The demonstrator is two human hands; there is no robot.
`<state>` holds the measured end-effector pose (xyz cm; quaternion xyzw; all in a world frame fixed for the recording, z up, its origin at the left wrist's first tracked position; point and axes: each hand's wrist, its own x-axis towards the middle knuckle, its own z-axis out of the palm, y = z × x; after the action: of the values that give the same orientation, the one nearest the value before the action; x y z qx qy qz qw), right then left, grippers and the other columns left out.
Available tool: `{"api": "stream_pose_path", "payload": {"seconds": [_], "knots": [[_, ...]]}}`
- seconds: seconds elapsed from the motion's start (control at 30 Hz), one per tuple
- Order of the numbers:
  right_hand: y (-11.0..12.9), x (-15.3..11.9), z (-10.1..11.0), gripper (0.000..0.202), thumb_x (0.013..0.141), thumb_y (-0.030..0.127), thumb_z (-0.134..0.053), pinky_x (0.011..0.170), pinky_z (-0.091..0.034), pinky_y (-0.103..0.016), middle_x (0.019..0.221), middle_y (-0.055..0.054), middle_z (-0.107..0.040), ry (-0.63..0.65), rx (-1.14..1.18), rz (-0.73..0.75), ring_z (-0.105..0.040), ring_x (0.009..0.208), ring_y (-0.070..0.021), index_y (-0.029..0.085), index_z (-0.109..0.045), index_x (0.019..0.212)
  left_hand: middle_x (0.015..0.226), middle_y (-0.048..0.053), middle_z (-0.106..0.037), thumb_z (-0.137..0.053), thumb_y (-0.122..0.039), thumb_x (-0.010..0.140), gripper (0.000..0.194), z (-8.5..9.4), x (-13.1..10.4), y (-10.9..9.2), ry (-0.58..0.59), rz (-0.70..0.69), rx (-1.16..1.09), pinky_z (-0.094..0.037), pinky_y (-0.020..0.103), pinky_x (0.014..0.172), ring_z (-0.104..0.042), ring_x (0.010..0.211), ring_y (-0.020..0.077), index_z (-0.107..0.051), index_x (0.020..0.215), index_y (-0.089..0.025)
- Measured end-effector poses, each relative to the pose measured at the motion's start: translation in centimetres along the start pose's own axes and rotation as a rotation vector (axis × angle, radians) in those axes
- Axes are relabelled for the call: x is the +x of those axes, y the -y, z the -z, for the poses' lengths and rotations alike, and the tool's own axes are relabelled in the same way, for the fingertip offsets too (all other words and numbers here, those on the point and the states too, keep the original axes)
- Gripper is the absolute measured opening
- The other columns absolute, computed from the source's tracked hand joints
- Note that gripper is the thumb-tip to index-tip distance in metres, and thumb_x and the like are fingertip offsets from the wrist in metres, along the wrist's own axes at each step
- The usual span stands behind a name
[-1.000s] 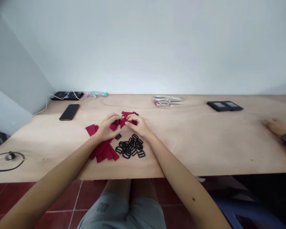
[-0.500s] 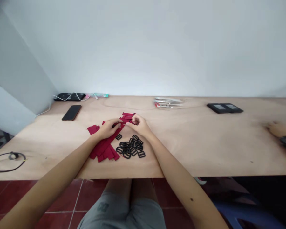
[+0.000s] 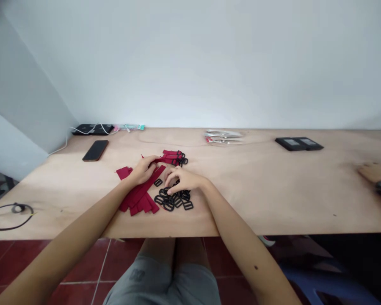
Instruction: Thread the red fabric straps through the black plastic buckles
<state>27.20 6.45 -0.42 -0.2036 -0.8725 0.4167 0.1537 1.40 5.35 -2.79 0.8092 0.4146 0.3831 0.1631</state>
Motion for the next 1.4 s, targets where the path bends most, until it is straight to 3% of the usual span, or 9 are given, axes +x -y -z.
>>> {"api": "stream_pose_path", "payload": {"seconds": [0.13,0.23,0.37,0.57,0.87,1.07,1.27,1.4], "knots": [[0.0,0.0,-0.3,0.031,0.079,0.046,-0.090,0.089,-0.057,-0.034,0.101,-0.007,-0.080,-0.014,0.152,-0.063,-0.072,0.096,-0.0234,0.020,-0.085,0.094,0.109,0.012,-0.077,-0.044,-0.028,0.109,0.032,0.2,0.0,-0.5,0.016,0.016,-0.011,-0.056,0.038,0.095,-0.072,0.098,0.0248,-0.068,0.125,-0.015],[-0.2,0.3,-0.8,0.034,0.079,0.049,-0.090,0.079,-0.056,-0.033,0.090,-0.006,-0.080,-0.219,0.362,-0.118,-0.072,0.083,-0.0210,0.018,-0.084,0.092,0.106,0.010,-0.077,-0.042,-0.037,0.112,0.035,0.3,-0.1,-0.8,0.026,0.029,0.006,-0.055,0.037,0.092,-0.072,0.095,0.0243,-0.068,0.125,-0.017],[-1.0,0.9,-1.3,0.033,0.073,0.043,-0.095,0.084,-0.056,-0.034,0.094,-0.006,-0.081,-0.535,0.571,-0.120,-0.072,0.084,-0.0198,0.020,-0.084,0.093,0.111,0.009,-0.078,-0.040,-0.039,0.113,0.037,0.4,-0.2,-1.1,0.051,0.039,0.026,-0.054,0.035,0.092,-0.074,0.098,0.0246,-0.066,0.133,-0.021],[-1.8,1.6,-1.2,0.036,0.067,0.042,-0.099,0.069,-0.051,-0.028,0.083,-0.002,-0.078,-0.762,0.688,-0.100,-0.063,0.069,-0.0131,0.021,-0.084,0.092,0.105,0.009,-0.078,-0.044,-0.040,0.112,0.035,0.5,-0.3,-1.6,0.124,-0.005,0.016,-0.055,0.035,0.090,-0.074,0.095,0.0253,-0.071,0.123,-0.020],[-0.9,1.6,-1.4,0.035,0.067,0.043,-0.099,0.070,-0.051,-0.030,0.082,-0.003,-0.078,-0.734,0.735,-0.114,-0.063,0.073,-0.0146,0.021,-0.086,0.090,0.104,0.009,-0.073,-0.038,-0.037,0.113,0.033,0.7,-0.3,-1.9,0.230,-0.089,0.043,-0.054,0.037,0.091,-0.069,0.095,0.0241,-0.066,0.112,-0.019],[-0.8,1.7,-1.7,0.033,0.067,0.043,-0.099,0.070,-0.050,-0.030,0.083,-0.003,-0.077,-0.708,0.739,-0.132,-0.063,0.072,-0.0150,0.022,-0.086,0.089,0.110,0.011,-0.071,-0.035,-0.039,0.115,0.034,0.4,-0.4,-2.0,0.228,-0.114,0.092,-0.053,0.039,0.095,-0.068,0.104,0.0260,-0.062,0.120,-0.020],[-0.7,1.7,-1.6,0.034,0.068,0.044,-0.099,0.067,-0.048,-0.030,0.082,-0.002,-0.076,-0.741,0.788,-0.112,-0.060,0.068,-0.0140,0.022,-0.086,0.090,0.101,0.009,-0.070,-0.034,-0.041,0.115,0.035,0.4,-0.3,-2.3,0.226,-0.097,0.114,-0.053,0.038,0.093,-0.067,0.097,0.0250,-0.063,0.110,-0.021],[-0.5,1.5,-1.4,0.033,0.068,0.043,-0.098,0.066,-0.046,-0.029,0.080,-0.002,-0.075,-0.715,0.771,-0.131,-0.058,0.067,-0.0129,0.022,-0.086,0.090,0.105,0.010,-0.072,-0.038,-0.036,0.113,0.031,0.4,-0.3,-2.1,0.255,-0.098,0.122,-0.054,0.038,0.094,-0.068,0.099,0.0251,-0.065,0.114,-0.020]]}}
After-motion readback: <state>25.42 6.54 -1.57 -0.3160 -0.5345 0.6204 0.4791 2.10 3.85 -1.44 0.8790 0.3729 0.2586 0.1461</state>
